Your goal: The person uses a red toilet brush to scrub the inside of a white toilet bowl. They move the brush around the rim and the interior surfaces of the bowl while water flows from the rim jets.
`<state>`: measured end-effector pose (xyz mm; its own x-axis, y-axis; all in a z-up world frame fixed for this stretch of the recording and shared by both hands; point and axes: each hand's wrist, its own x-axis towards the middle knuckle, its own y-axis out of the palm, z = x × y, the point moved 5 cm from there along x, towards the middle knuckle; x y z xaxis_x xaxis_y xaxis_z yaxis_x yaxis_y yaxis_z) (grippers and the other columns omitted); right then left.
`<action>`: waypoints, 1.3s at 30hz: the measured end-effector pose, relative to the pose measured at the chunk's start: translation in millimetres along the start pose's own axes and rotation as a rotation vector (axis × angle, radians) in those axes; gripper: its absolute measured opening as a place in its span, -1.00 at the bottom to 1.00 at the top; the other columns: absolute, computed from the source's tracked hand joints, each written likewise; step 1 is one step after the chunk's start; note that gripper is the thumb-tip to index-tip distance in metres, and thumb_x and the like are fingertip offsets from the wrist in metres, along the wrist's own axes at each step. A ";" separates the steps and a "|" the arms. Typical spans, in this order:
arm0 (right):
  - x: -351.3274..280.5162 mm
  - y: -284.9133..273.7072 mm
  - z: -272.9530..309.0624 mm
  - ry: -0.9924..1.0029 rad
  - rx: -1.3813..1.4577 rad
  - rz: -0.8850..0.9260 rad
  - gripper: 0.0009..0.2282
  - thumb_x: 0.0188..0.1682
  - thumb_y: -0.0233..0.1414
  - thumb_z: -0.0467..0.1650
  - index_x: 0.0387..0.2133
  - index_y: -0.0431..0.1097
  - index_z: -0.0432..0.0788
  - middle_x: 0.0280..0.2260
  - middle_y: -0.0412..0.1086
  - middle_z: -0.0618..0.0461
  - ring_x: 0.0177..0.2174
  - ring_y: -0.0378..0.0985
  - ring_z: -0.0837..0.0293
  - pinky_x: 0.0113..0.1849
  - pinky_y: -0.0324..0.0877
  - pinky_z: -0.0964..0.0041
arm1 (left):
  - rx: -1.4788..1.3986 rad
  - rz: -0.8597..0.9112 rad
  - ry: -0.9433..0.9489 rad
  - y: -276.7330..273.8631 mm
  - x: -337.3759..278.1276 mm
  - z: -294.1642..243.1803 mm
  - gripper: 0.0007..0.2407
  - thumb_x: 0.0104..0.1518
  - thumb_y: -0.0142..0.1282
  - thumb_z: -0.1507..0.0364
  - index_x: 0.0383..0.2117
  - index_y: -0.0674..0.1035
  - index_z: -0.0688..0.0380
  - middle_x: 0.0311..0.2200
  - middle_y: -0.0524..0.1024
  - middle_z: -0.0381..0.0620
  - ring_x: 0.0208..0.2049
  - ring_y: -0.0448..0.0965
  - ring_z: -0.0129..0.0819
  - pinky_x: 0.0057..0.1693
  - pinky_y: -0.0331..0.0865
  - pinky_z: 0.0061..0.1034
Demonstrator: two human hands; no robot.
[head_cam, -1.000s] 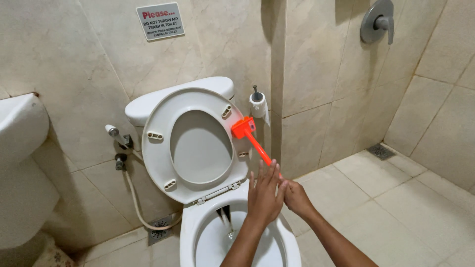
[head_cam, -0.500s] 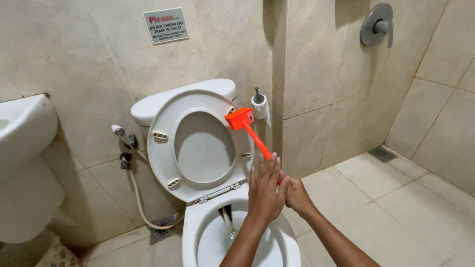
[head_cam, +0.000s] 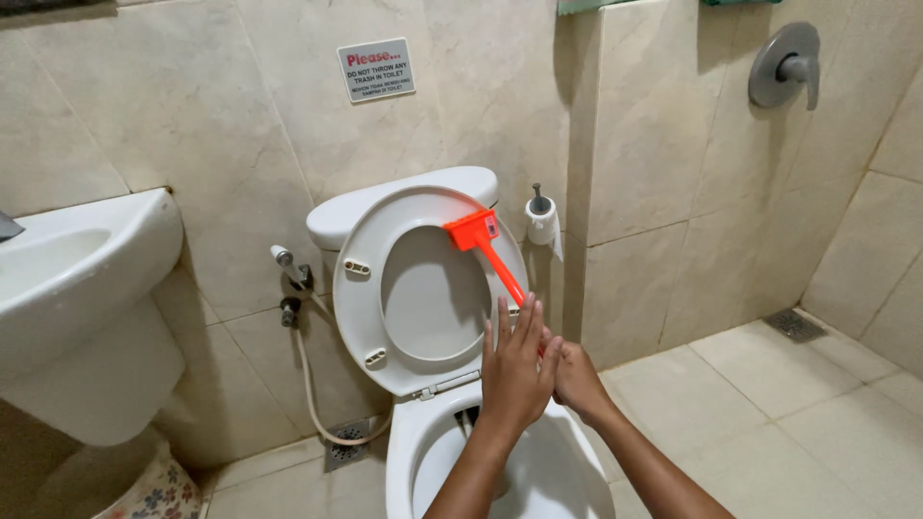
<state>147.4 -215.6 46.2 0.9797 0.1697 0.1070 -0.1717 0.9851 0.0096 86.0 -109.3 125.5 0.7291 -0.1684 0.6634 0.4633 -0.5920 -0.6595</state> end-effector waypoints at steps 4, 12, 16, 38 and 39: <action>10.2 5.5 -11.8 0.037 0.004 -0.010 -0.70 0.13 -0.18 -0.23 -0.24 0.48 -0.10 -0.73 0.22 0.21 -0.79 0.11 0.35 -0.71 0.01 0.34 | 0.022 -0.014 0.003 -3.8 3.7 7.1 -0.52 0.36 -0.13 0.22 0.32 0.32 0.25 0.42 0.15 -0.02 0.49 -0.13 0.08 0.43 -0.20 0.06; 18.1 22.2 17.2 -0.053 -0.104 0.005 -0.61 0.19 -0.17 -0.18 -0.18 0.55 -0.20 -0.69 0.26 0.25 -0.74 0.16 0.38 -0.67 0.08 0.37 | 0.020 -0.067 0.014 -17.4 8.5 19.0 -0.50 0.34 -0.11 0.22 0.34 0.31 0.25 0.44 0.13 0.00 0.48 -0.14 0.14 0.41 -0.20 0.08; 18.2 35.4 27.3 -0.037 -0.173 0.008 -0.65 0.16 -0.18 -0.20 -0.10 0.52 -0.09 -0.72 0.23 0.22 -0.76 0.17 0.38 -0.69 0.11 0.38 | 0.019 -0.080 -0.018 -28.3 9.6 27.7 -0.51 0.34 -0.12 0.22 0.35 0.30 0.21 0.44 0.13 -0.02 0.49 -0.14 0.14 0.44 -0.19 0.07; 1.8 85.9 53.3 -0.257 -0.458 0.002 -0.65 0.05 -0.09 -0.24 -0.03 0.50 -0.14 -0.60 0.49 -0.22 -0.58 0.58 0.04 -0.42 0.45 0.11 | -0.005 -0.113 -0.152 -64.6 -30.2 59.2 -0.52 0.37 -0.19 0.24 0.38 0.25 0.18 0.45 0.10 -0.03 0.50 -0.19 0.13 0.43 -0.22 0.08; -0.1 86.3 54.4 -0.272 -0.455 0.022 -0.64 0.03 -0.08 -0.23 -0.03 0.48 -0.15 -0.59 0.50 -0.23 -0.57 0.60 0.01 -0.42 0.46 0.11 | -0.038 -0.121 -0.165 -63.8 -33.4 60.0 -0.51 0.37 -0.20 0.25 0.39 0.24 0.19 0.46 0.09 -0.03 0.50 -0.19 0.12 0.43 -0.22 0.07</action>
<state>126.8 -132.2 101.1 0.9036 0.2368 0.3569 -0.0706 0.9042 -0.4213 62.3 -18.7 124.2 0.7433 0.0349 0.6680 0.5355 -0.6296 -0.5630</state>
